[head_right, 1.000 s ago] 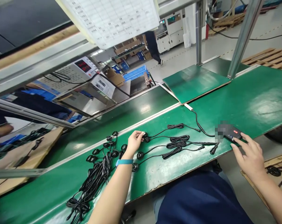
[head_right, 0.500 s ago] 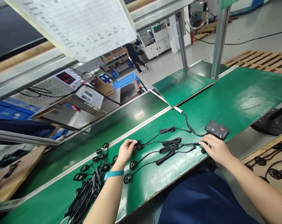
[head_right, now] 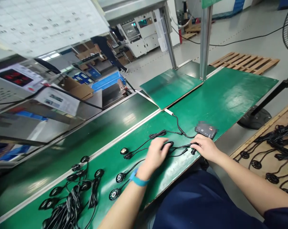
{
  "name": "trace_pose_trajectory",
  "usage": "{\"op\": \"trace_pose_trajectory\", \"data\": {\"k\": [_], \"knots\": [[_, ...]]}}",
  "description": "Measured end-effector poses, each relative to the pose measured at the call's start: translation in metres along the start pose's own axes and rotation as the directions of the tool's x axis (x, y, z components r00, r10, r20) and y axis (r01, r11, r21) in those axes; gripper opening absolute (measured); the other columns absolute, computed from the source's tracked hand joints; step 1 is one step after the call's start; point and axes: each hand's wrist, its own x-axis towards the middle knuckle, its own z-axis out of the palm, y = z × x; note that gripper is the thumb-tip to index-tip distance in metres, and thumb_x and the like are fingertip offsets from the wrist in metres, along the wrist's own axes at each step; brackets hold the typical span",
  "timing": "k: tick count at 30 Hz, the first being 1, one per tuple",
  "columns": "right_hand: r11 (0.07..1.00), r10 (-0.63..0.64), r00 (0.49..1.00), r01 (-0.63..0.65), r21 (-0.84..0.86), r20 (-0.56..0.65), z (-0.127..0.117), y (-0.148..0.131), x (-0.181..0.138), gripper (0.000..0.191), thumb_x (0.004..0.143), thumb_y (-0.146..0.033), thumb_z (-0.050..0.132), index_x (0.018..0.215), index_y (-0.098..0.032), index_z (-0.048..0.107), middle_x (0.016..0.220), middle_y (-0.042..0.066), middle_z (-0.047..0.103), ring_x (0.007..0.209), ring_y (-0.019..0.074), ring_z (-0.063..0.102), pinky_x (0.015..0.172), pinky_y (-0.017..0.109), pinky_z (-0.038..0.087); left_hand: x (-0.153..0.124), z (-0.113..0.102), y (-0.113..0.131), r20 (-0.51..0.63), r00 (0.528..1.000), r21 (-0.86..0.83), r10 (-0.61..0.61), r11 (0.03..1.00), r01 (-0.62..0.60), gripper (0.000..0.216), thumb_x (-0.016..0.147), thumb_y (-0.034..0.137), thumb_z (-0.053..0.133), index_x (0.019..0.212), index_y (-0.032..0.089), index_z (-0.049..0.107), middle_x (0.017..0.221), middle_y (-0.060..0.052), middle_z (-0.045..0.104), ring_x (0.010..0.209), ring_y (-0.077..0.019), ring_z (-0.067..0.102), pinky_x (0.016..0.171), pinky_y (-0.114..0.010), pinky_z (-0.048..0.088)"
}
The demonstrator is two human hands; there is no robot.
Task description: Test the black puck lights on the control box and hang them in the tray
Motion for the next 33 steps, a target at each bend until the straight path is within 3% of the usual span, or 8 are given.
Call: {"op": "trace_pose_trajectory", "data": {"k": [3,6,9,18,26,29,31,33], "knots": [[1.000,0.001,1.000,-0.002,0.019,0.013,-0.001,0.002,0.001,0.023,0.101,-0.038,0.058,0.098,-0.025,0.076,0.096,0.005,0.071,0.087,0.0205,0.067,0.079,0.032,0.054,0.028,0.038,0.029,0.219,0.967,-0.105,0.131,0.988,-0.110,0.027,0.102,0.040,0.053,0.113,0.020,0.067,0.102,-0.011,0.073,0.097,-0.0234,0.065,0.090,-0.037,0.048],[1.000,0.002,1.000,-0.002,0.017,0.005,0.000,0.003,0.003,0.026,0.102,-0.039,0.056,0.094,-0.024,0.075,0.092,0.005,0.072,0.085,0.0210,0.068,0.078,0.033,0.054,0.036,0.054,0.031,0.336,0.930,-0.140,0.152,0.984,-0.110,0.030,0.102,0.041,0.053,0.091,0.019,0.069,0.083,-0.007,0.071,0.084,-0.0206,0.065,0.082,-0.034,0.046],[1.000,-0.012,1.000,0.011,0.015,0.028,0.001,0.002,0.003,0.027,0.103,-0.038,0.056,0.092,-0.024,0.076,0.091,0.004,0.073,0.084,0.0205,0.068,0.077,0.032,0.053,0.031,0.053,0.029,0.373,0.919,-0.175,0.125,0.983,-0.062,0.033,0.102,0.042,0.053,0.082,0.019,0.065,0.077,-0.005,0.068,0.076,-0.0188,0.062,0.077,-0.032,0.044],[0.995,0.000,0.999,-0.005,0.102,0.051,0.002,0.004,0.003,0.022,0.101,-0.037,0.062,0.093,-0.023,0.077,0.090,0.004,0.074,0.084,0.0195,0.069,0.076,0.031,0.052,0.027,0.046,0.035,0.418,0.908,-0.276,0.022,0.955,0.104,0.030,0.103,0.039,0.050,0.081,0.021,0.061,0.079,-0.003,0.068,0.075,-0.0189,0.057,0.079,-0.033,0.042],[0.968,0.079,0.995,-0.062,0.244,-0.060,-0.003,0.000,0.001,0.027,0.101,-0.040,0.061,0.086,-0.022,0.075,0.086,0.004,0.072,0.079,0.0184,0.067,0.075,0.031,0.053,0.033,0.021,0.031,0.575,0.817,-0.273,0.045,0.952,0.140,0.036,0.102,0.043,0.049,0.075,0.022,0.060,0.067,-0.001,0.061,0.063,-0.0164,0.051,0.074,-0.033,0.043],[0.974,0.082,0.993,-0.062,0.217,-0.082,0.000,0.000,0.002,0.025,0.101,-0.039,0.061,0.091,-0.022,0.075,0.089,0.005,0.072,0.082,0.0191,0.068,0.077,0.032,0.052,0.036,0.019,0.024,0.478,0.878,-0.280,0.025,0.952,0.126,0.032,0.099,0.045,0.055,0.079,0.021,0.062,0.076,-0.003,0.065,0.071,-0.0179,0.057,0.071,-0.032,0.045],[0.978,0.086,0.992,-0.066,0.200,-0.091,0.002,-0.001,0.003,0.023,0.102,-0.038,0.059,0.096,-0.022,0.076,0.093,0.006,0.073,0.085,0.0196,0.069,0.078,0.032,0.053,0.043,0.025,0.019,0.294,0.956,-0.227,0.010,0.972,0.060,0.024,0.099,0.042,0.056,0.092,0.021,0.066,0.092,-0.008,0.068,0.087,-0.0218,0.062,0.080,-0.035,0.049],[0.978,0.098,0.991,-0.079,0.193,-0.093,0.002,-0.002,0.004,0.023,0.102,-0.037,0.059,0.100,-0.022,0.076,0.095,0.006,0.073,0.084,0.0193,0.068,0.077,0.032,0.053,0.053,0.034,0.013,0.133,0.991,-0.111,0.017,0.994,-0.002,0.023,0.099,0.037,0.056,0.110,0.020,0.067,0.112,-0.013,0.068,0.104,-0.0269,0.061,0.093,-0.042,0.049]]}}
